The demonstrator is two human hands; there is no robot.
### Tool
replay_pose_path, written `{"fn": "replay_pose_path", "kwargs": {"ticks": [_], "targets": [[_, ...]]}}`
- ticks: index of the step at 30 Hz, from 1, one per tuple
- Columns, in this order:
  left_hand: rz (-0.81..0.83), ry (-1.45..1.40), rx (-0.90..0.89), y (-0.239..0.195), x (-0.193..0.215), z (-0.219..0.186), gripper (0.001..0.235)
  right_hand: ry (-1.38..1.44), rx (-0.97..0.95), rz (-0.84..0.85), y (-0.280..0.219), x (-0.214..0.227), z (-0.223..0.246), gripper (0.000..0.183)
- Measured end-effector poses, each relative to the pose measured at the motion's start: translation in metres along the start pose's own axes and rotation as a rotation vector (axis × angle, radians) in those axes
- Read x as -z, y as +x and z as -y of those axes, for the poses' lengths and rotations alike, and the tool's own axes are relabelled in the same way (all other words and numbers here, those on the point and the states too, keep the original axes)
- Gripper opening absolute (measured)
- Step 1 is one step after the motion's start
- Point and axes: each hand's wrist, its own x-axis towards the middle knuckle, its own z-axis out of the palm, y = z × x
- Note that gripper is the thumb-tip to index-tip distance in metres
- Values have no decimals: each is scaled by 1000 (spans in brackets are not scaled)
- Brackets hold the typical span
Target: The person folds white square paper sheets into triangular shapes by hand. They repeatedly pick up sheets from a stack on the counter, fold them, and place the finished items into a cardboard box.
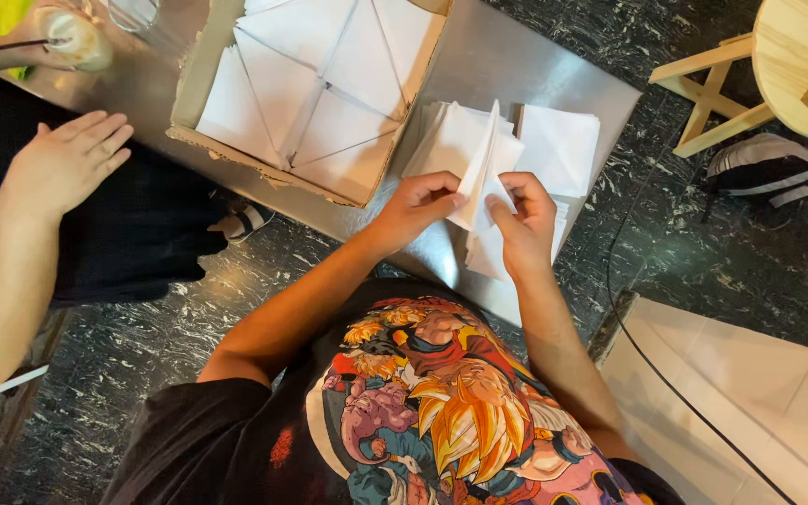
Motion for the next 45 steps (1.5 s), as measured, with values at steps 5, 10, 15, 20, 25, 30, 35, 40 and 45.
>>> {"fn": "replay_pose_path", "kwargs": {"ticks": [5, 10, 15, 20, 25, 30, 35, 40, 45], "targets": [[23, 172, -158, 4, -3, -7, 17, 63, -2, 100, -1, -1, 1, 25], [38, 319, -271, 7, -2, -1, 33, 62, 39, 175, -2, 4, -23, 60], [-359, 170, -61, 0, 30, 40, 17, 131, -108, -120, 5, 29, -53, 31], [-379, 314, 138, -21, 50, 55, 16, 19, -146, -206, 8, 55, -72, 34], [-340, 293, 265, -43, 53, 106, 16, -120, -129, -159, 24, 66, -101, 32], [-419, 318, 212, -26, 44, 103, 19, -361, -25, -116, 62, 61, -107, 30], [-404, 586, 149, -3, 41, 82, 19, -572, 110, -113, 92, 57, -125, 30], [-237, 1011, 114, 4, 80, 43, 11, -750, 292, -107, 94, 54, -128, 35], [-191, 1487, 149, 31, 208, 75, 11, -699, 351, -165, 56, 53, -98, 46]]}}
